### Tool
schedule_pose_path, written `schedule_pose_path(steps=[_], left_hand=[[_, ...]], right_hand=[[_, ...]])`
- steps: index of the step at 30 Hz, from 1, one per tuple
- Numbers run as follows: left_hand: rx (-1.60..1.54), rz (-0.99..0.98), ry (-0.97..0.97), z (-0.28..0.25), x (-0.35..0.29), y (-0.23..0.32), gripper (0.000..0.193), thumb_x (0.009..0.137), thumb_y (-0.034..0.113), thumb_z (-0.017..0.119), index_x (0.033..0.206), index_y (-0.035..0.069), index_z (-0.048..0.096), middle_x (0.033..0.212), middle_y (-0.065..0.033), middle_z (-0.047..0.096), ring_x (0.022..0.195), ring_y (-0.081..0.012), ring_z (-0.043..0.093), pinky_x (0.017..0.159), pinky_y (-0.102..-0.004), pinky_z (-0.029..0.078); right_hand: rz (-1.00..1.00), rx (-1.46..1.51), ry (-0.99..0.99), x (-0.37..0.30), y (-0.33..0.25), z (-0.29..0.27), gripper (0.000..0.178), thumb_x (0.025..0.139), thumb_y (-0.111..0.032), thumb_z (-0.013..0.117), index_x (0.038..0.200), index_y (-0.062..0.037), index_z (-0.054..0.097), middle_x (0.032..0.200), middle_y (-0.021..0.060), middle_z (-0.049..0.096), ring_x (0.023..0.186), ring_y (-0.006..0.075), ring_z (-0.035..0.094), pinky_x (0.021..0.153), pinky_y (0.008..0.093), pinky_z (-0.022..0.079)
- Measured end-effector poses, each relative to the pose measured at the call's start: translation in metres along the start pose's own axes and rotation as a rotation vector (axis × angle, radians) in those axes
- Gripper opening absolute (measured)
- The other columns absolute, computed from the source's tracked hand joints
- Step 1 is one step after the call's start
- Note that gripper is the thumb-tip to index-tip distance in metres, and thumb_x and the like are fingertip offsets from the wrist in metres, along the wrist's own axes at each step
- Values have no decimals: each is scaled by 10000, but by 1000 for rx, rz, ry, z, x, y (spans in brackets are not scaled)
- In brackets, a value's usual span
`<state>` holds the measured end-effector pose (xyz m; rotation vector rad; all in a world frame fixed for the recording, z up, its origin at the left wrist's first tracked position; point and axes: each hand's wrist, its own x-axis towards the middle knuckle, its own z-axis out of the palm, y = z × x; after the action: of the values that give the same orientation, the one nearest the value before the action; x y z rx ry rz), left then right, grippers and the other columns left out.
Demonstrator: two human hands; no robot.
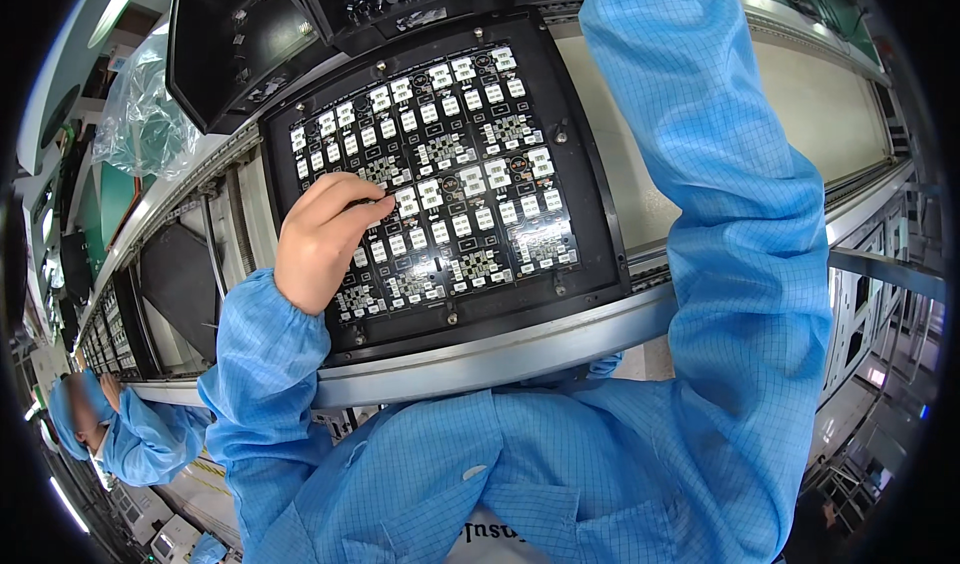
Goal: Manually place small electronic components into designated slots on an array of circuit boards.
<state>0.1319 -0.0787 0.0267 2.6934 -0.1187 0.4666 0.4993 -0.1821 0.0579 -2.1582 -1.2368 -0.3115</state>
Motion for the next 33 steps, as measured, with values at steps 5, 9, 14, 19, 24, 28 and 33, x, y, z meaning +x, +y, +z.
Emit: schedule_pose_path(steps=[5, 9, 14, 19, 24, 28, 33], left_hand=[[-4, 46, -93, -5, 5, 0, 232, 664, -3, 598, 889, -10, 655, 918, -84, 611, 882, -255, 590, 743, -345, 509], [-27, -30, -126, -11, 8, 9, 304, 657, -137, 575, 922, -12, 656, 913, -121, 617, 872, -301, 595, 750, -364, 510], [-181, -106, -224, -29, 23, 2, 203, 752, -49, 582, 946, -17, 634, 874, -155, 626, 860, -343, 588, 774, -396, 485], [-153, 116, -117, -47, 88, -13, 131, 820, 49, 578, 931, 15, 638, 874, -148, 633, 856, -345, 598, 769, -415, 486], [198, 256, 42, -48, 147, -33, 159, 755, 35, 581, 900, 21, 642, 857, -115, 605, 860, -301, 561, 762, -385, 476], [679, 293, -8, -18, 175, -74, 137, 807, 99, 584, 871, 35, 687, 879, -122, 663, 877, -276, 634, 784, -398, 508], [740, 62, -186, -9, 183, -53, 165, 788, 65, 551, 851, 79, 702, 885, -118, 682, 844, -273, 683, 730, -357, 549]], right_hand=[[78, 352, 133, -11, -17, -21, 77, 754, -45, 681, 814, 0, 696, 702, 44, 667, 638, 88, 603, 583, 227, 480], [15, 583, -35, -43, -60, -30, 88, 770, 28, 637, 851, 4, 659, 728, 15, 647, 657, 66, 586, 594, 195, 465], [-99, 608, -394, -85, -99, 31, 85, 777, -45, 683, 853, -9, 671, 667, 7, 614, 609, 48, 544, 549, 215, 454], [-75, 496, -384, -96, -89, 63, 84, 750, -23, 683, 829, 2, 668, 617, 18, 583, 565, 58, 510, 522, 221, 428], [-36, 474, -468, -89, -100, 60, 141, 699, -78, 696, 825, -16, 679, 661, 79, 628, 621, 174, 624, 609, 287, 506], [-74, 476, -470, -87, -101, 57, 131, 691, -54, 695, 812, -10, 673, 646, 66, 621, 597, 145, 598, 585, 267, 495], [-231, 400, -455, -89, -98, 54, 125, 673, -81, 684, 785, -31, 662, 752, 103, 651, 708, 260, 655, 649, 340, 518]])
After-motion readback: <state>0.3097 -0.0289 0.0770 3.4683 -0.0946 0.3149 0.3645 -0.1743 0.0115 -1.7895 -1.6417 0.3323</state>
